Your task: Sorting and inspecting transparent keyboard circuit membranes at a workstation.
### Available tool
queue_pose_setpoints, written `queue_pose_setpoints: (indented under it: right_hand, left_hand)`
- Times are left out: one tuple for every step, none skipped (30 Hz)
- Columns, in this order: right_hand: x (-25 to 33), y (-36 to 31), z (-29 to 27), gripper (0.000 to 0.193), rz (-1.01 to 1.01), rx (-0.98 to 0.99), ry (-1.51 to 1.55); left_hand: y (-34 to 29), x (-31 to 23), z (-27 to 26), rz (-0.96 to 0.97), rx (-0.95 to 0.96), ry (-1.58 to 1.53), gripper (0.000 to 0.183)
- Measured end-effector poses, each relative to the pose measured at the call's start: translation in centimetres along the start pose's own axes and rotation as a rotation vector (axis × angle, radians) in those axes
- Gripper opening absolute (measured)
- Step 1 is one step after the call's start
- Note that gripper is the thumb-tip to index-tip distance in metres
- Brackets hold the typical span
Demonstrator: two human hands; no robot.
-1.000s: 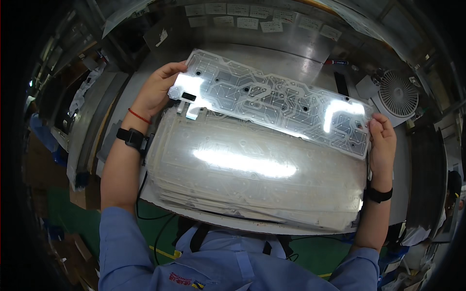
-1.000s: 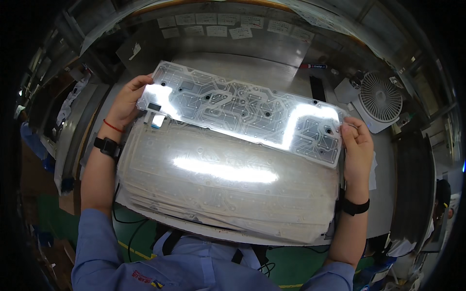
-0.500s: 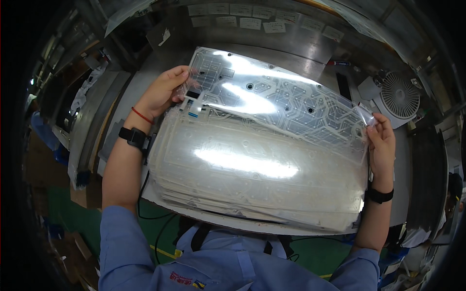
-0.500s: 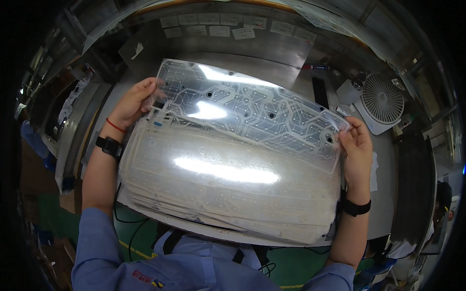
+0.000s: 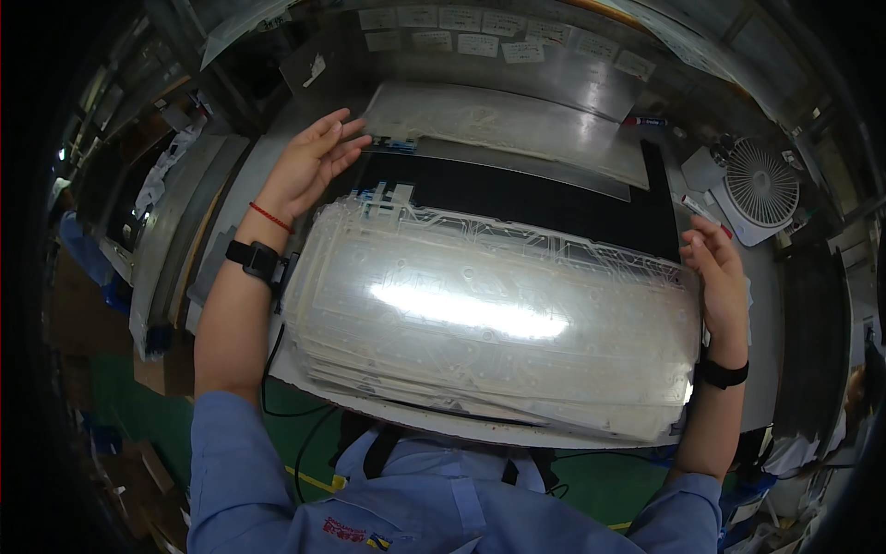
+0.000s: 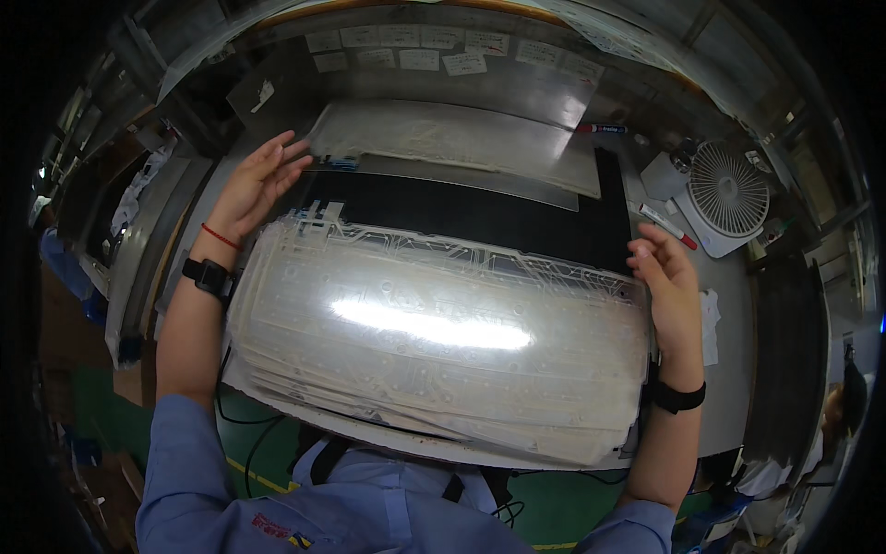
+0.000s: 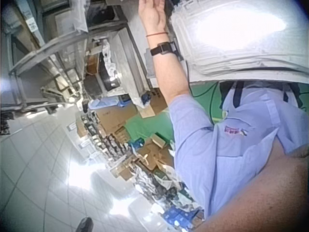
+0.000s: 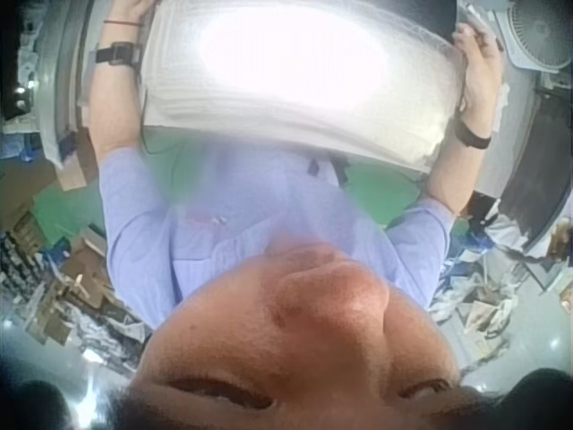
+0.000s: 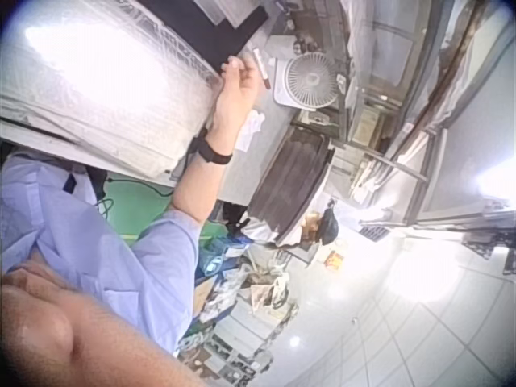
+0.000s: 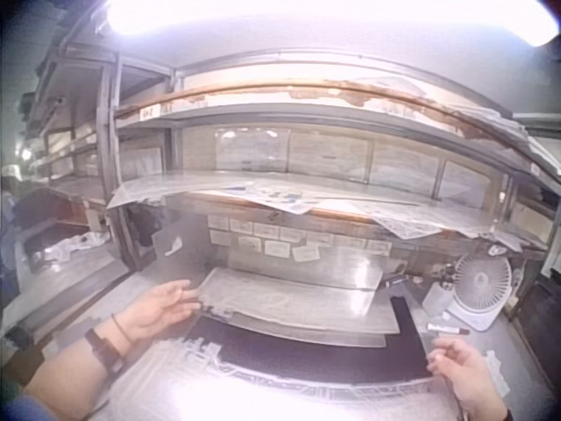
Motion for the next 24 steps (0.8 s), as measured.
queue_pose_setpoints:
  right_hand:
    - [0.0, -0.1, 0.4, 0.028, 0.024, 0.021, -0.039]
    - [0.0, -0.2, 0.6, 0.026, 0.048, 0.042, -0.077]
    - [-0.3, -0.3, 0.4, 0.022, 0.119, 0.103, -0.131]
    - [-0.6, -0.2, 0.0, 0.019, 0.189, 0.163, -0.185]
    - [-0.9, -0.3, -0.2, 0.017, 0.26, 0.224, -0.239]
    - [-0.9, -0.3, -0.2, 0.015, 0.22, 0.219, -0.218]
    - [-0.8, -0.4, -0.1, 0.013, 0.18, 0.215, -0.197]
    - [-0.7, -0.4, 0.0, 0.011, 0.14, 0.21, -0.176]
    - [-0.3, -0.4, 0.2, 0.01, 0.069, 0.175, -0.145]
    - [0.2, -0.5, 0.4, 0.01, -0.002, 0.141, -0.114]
    - [0.5, -0.6, 0.5, 0.009, -0.072, 0.107, -0.083]
    - [0.5, -0.5, 0.4, 0.009, -0.086, 0.092, -0.079]
    - [0.4, -0.4, 0.1, 0.01, -0.1, 0.077, -0.074]
    - [0.3, -0.3, -0.1, 0.01, -0.114, 0.062, -0.07]
    - [0.3, -0.2, -0.3, 0.011, -0.113, 0.04, -0.061]
    - [0.2, -0.1, -0.5, 0.012, -0.112, 0.018, -0.051]
    - [0.1, 0.0, -0.7, 0.012, -0.11, -0.003, -0.042]
    - [0.0, 0.0, -0.7, 0.013, -0.107, -0.005, -0.031]
    - [-0.1, 0.1, -0.7, 0.013, -0.104, -0.006, -0.019]
    - [-0.1, 0.1, -0.8, 0.014, -0.101, -0.007, -0.008]
    - [-0.1, 0.1, -0.7, 0.015, -0.107, -0.022, 0.003]
    - [0.0, 0.1, -0.7, 0.016, -0.113, -0.037, 0.013]
    - [0.1, 0.0, -0.6, 0.017, -0.119, -0.051, 0.024]
    - [0.3, 0.0, -0.2, 0.017, -0.112, -0.079, 0.084]
  left_hand:
    - [-0.2, -0.2, 0.2, -0.003, -0.043, 0.017, 0.045]
    - [-0.1, -0.2, 0.1, -0.01, -0.023, 0.019, 0.045]
    - [-0.1, -0.1, 0.0, -0.016, -0.003, 0.021, 0.044]
    - [-0.1, -0.1, -0.2, -0.022, 0.017, 0.023, 0.044]
    - [0.0, -0.1, -0.3, -0.027, 0.048, 0.04, 0.043]
    - [-0.1, -0.1, -0.3, -0.033, 0.078, 0.058, 0.042]
    - [-0.1, -0.1, -0.2, -0.04, 0.108, 0.076, 0.041]
    - [-0.3, -0.2, -0.1, -0.048, 0.117, 0.082, 0.039]
    - [-0.6, -0.4, 0.3, -0.057, 0.129, 0.087, 0.037]
    - [-0.7, -0.5, 0.6, -0.066, 0.14, 0.092, 0.035]
    - [-0.6, -0.4, 0.6, -0.065, 0.185, 0.077, 0.035]
    - [-0.6, -0.5, 0.6, -0.062, 0.231, 0.062, 0.034]
    - [-0.6, -0.5, 0.7, -0.059, 0.276, 0.047, 0.034]
    - [-0.7, -0.6, 0.8, -0.058, 0.313, 0.054, 0.033]
    - [-1.1, -0.9, 0.9, -0.058, 0.35, 0.061, 0.032]
    - [-1.3, -1.0, 1.1, -0.058, 0.388, 0.068, 0.031]
    - [-1.4, -0.9, 1.2, -0.041, 0.395, 0.147, 0.029]
    - [-1.4, -0.7, 1.2, -0.025, 0.401, 0.225, 0.028]
    - [-1.4, -0.7, 1.2, -0.008, 0.406, 0.303, 0.027]
    - [-1.4, -0.8, 1.2, -0.011, 0.393, 0.287, 0.025]
    - [-1.4, -0.9, 1.2, -0.014, 0.381, 0.269, 0.023]
    - [-1.3, -1.1, 1.1, -0.016, 0.368, 0.252, 0.022]
    - [-1.1, -1.0, 1.0, -0.003, 0.319, 0.223, 0.021]
    - [-0.8, -0.8, 0.9, 0.011, 0.27, 0.195, 0.021]
Point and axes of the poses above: each hand's wrist, its own y-axis towards the middle knuckle, its own z-axis out of the palm, x = y × z, the point moved 3 cm from there along y, towards the middle knuckle, and after that the axes turned 15 degrees about y, right-handed, at the moved point
